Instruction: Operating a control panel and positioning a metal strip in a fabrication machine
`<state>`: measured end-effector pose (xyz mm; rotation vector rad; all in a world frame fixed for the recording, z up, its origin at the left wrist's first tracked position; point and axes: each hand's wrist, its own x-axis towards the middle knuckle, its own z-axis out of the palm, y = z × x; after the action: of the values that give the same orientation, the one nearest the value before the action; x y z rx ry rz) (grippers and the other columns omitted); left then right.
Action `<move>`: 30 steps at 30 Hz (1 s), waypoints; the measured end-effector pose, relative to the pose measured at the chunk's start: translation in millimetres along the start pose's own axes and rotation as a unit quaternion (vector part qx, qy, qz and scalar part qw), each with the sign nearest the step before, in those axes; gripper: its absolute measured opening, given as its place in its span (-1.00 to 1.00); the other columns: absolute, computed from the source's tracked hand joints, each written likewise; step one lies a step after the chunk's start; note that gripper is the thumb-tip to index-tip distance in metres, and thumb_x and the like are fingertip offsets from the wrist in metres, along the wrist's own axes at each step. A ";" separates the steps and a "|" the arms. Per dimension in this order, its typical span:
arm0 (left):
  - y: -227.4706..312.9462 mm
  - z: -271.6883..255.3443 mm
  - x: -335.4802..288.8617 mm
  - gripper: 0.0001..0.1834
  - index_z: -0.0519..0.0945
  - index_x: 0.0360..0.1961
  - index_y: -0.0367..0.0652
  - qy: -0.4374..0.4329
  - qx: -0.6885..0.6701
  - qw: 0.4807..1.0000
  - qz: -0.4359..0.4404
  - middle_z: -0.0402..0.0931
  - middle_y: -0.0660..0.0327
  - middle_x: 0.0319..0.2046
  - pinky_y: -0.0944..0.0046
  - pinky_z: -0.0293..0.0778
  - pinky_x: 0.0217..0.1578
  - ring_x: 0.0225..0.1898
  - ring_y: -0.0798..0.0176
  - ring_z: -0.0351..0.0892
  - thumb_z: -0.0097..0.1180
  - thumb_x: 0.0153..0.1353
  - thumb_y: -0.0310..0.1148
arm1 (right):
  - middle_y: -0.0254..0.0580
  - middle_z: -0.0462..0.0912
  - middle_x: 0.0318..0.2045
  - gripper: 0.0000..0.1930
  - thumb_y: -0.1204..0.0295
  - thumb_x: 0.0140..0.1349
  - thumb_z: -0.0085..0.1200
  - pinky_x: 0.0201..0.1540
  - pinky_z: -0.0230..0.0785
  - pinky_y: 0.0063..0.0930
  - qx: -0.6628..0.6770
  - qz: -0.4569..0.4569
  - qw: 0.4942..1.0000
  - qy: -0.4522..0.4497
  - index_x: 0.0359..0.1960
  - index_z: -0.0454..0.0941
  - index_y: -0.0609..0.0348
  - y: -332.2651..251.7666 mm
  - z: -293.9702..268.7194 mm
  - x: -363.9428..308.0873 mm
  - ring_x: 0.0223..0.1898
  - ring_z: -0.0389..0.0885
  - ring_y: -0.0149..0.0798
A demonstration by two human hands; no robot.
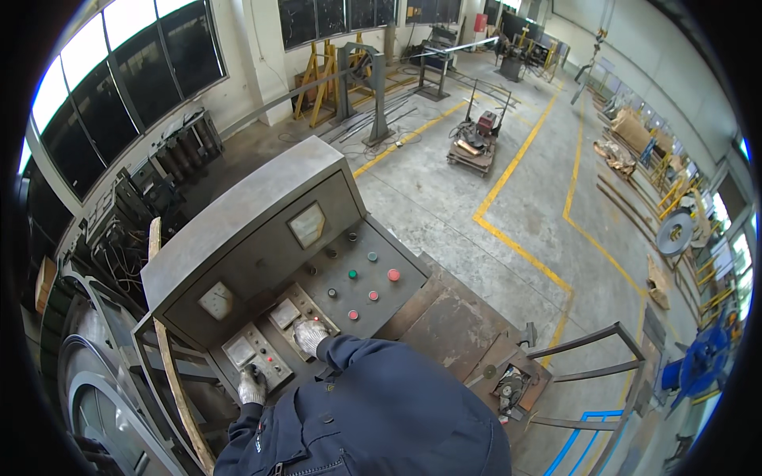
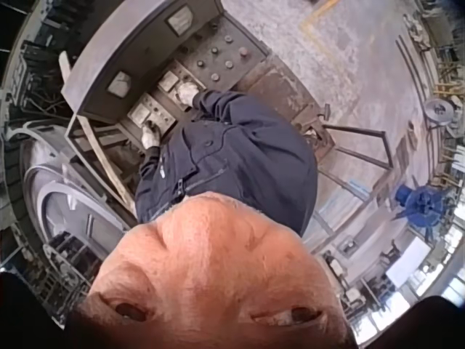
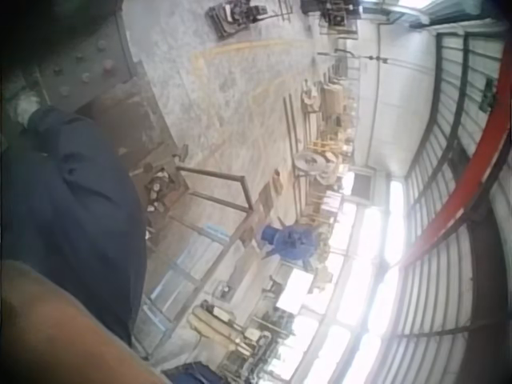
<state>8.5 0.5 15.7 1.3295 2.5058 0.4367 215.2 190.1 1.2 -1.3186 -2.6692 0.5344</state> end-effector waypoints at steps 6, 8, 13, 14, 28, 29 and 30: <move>5.5 -4.0 -0.3 -0.69 0.59 -0.01 -0.10 0.001 -0.012 1.000 0.011 0.59 -0.14 -0.10 -0.11 0.55 -0.02 -0.05 -0.26 0.62 0.14 0.22 -0.33 | 0.08 0.69 -0.33 -0.81 0.44 0.18 0.09 -0.25 0.57 -0.13 -0.075 -0.081 0.994 -0.020 -0.21 0.57 0.26 -1.5 19.8 14.4 -0.27 0.73 -0.01; 1.2 -0.7 2.7 -0.69 0.59 -0.01 -0.10 -0.002 -0.011 1.000 0.013 0.59 -0.14 -0.09 -0.12 0.55 -0.03 -0.04 -0.26 0.61 0.13 0.22 -0.32 | 0.03 0.66 -0.29 -0.83 0.47 0.12 0.11 -0.17 0.55 -0.17 -0.071 -0.159 0.985 0.012 -0.26 0.60 0.26 5.8 27.0 13.2 -0.24 0.70 -0.03; -1.6 -0.5 1.5 -0.67 0.58 0.02 -0.10 -0.005 -0.018 1.000 -0.002 0.60 -0.14 -0.06 -0.13 0.55 -0.04 -0.05 -0.27 0.62 0.13 0.25 -0.26 | -0.03 0.65 -0.33 -0.90 0.52 0.07 0.09 -0.07 0.52 -0.16 -0.037 -0.389 0.919 0.056 -0.42 0.65 0.20 29.4 5.7 16.7 -0.19 0.66 0.03; 5.0 -4.0 1.4 -0.69 0.59 -0.01 -0.08 -0.009 -0.025 1.000 -0.008 0.59 -0.16 -0.05 -0.14 0.54 -0.02 -0.03 -0.29 0.61 0.09 0.26 -0.25 | -0.03 0.65 -0.33 -0.91 0.52 0.07 0.09 -0.07 0.52 -0.17 0.000 -0.375 0.927 0.029 -0.43 0.64 0.20 34.3 8.2 20.0 -0.18 0.65 0.02; 7.1 -4.7 -2.1 -0.65 0.57 0.03 -0.09 0.009 -0.027 1.000 -0.005 0.62 -0.16 -0.08 -0.15 0.54 -0.03 -0.05 -0.29 0.62 0.13 0.24 -0.22 | -0.04 0.65 -0.30 -0.87 0.49 0.04 0.14 -0.05 0.51 -0.23 -0.049 -0.419 0.906 -0.020 -0.36 0.65 0.20 28.2 1.7 22.6 -0.19 0.66 -0.02; 7.7 -4.5 -2.4 -0.64 0.57 0.03 -0.09 0.009 -0.030 0.999 -0.008 0.62 -0.16 -0.09 -0.15 0.54 -0.03 -0.05 -0.29 0.62 0.14 0.24 -0.22 | -0.02 0.65 -0.27 -0.85 0.49 0.04 0.14 -0.05 0.51 -0.22 -0.044 -0.415 0.909 -0.012 -0.32 0.64 0.21 27.0 2.2 22.5 -0.19 0.66 -0.02; 8.2 -4.2 -2.5 -0.65 0.57 0.01 -0.10 0.010 -0.030 0.999 -0.016 0.62 -0.16 -0.09 -0.15 0.54 -0.03 -0.05 -0.29 0.62 0.14 0.23 -0.23 | -0.01 0.65 -0.25 -0.82 0.50 0.04 0.14 -0.05 0.51 -0.21 -0.040 -0.410 0.911 -0.003 -0.29 0.64 0.22 25.7 2.5 22.3 -0.18 0.66 -0.02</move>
<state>14.5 2.2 23.0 1.2661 2.5061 0.5169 220.0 221.4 -11.6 -0.1081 -2.9128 0.3039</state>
